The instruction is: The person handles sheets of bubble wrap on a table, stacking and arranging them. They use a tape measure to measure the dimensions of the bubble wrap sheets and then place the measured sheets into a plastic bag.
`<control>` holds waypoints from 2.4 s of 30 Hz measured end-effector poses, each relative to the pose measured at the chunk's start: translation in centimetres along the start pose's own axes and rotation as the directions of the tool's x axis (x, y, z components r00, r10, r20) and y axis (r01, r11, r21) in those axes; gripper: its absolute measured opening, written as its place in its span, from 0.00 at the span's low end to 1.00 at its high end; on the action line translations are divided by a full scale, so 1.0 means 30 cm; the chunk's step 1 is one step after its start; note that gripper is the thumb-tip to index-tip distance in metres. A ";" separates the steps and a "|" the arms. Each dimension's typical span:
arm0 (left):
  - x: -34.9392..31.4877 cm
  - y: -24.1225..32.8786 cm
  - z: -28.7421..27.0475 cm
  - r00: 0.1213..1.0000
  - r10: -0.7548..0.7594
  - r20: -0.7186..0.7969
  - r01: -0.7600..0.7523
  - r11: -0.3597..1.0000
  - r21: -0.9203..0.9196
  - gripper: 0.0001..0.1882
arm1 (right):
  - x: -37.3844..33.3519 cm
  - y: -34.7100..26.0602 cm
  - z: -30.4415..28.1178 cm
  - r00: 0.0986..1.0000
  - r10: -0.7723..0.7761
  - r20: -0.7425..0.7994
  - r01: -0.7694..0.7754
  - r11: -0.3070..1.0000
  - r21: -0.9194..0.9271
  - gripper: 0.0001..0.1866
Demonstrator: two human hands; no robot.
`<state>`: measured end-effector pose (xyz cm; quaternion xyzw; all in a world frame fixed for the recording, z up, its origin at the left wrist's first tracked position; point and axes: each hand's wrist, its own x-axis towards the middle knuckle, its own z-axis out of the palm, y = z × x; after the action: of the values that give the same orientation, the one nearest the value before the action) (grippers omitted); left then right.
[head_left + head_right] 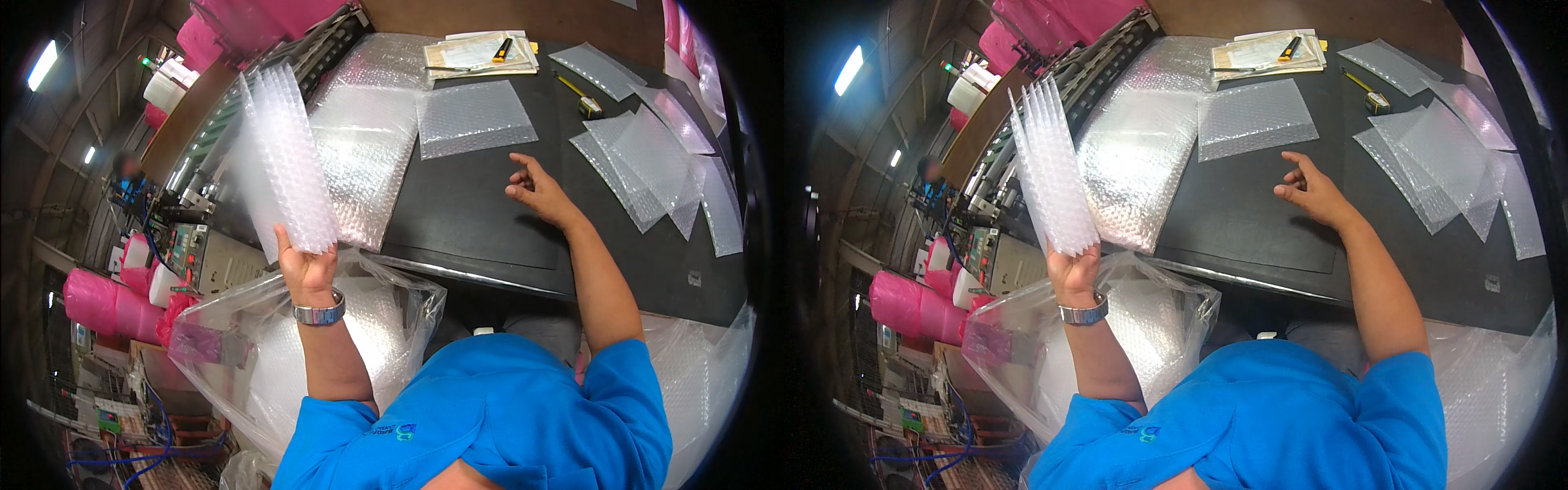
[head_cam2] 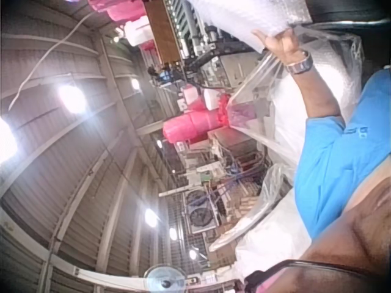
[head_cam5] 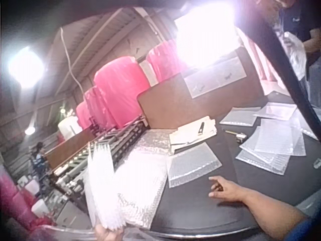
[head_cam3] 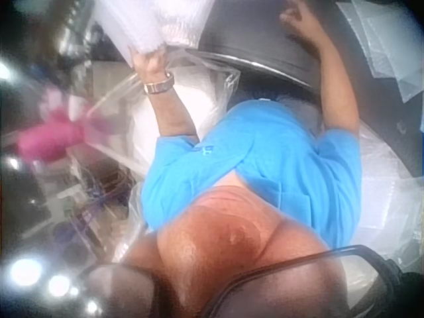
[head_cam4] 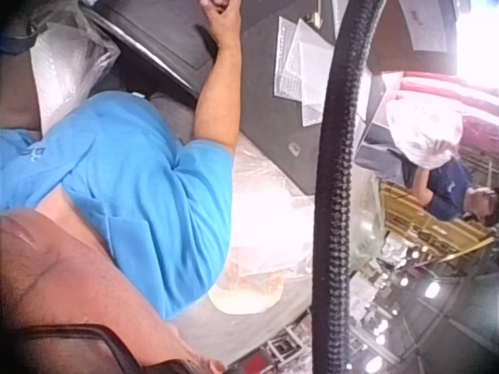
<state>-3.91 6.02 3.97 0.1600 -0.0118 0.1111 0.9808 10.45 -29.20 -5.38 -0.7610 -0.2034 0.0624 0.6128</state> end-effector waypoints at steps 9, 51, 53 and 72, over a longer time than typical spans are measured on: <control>-0.207 0.060 -0.083 0.852 0.521 0.060 -0.420 0.609 0.673 0.29 | 0.000 0.018 0.009 1.000 0.027 0.010 -0.027 0.999 -0.033 0.33; -0.293 -0.004 -0.231 0.968 0.143 -0.205 0.088 0.573 0.815 0.15 | 0.377 0.137 -0.107 0.805 -0.151 -0.574 -0.251 0.790 -0.560 0.34; -0.208 -0.044 -0.222 0.979 0.146 -0.143 0.057 0.478 0.876 0.12 | 0.417 0.183 -0.129 0.710 -0.108 -0.696 -0.339 0.814 -0.472 0.35; 0.657 -0.554 -0.144 0.806 -0.254 0.534 -0.450 -0.850 0.274 0.23 | 0.415 0.173 -0.140 0.912 0.009 -0.410 -0.225 0.847 -0.481 0.28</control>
<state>18.95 -3.76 -4.14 0.9614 -0.1242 0.2450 0.0156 24.43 -29.08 -7.42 -0.9055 -0.0380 -0.1105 0.4078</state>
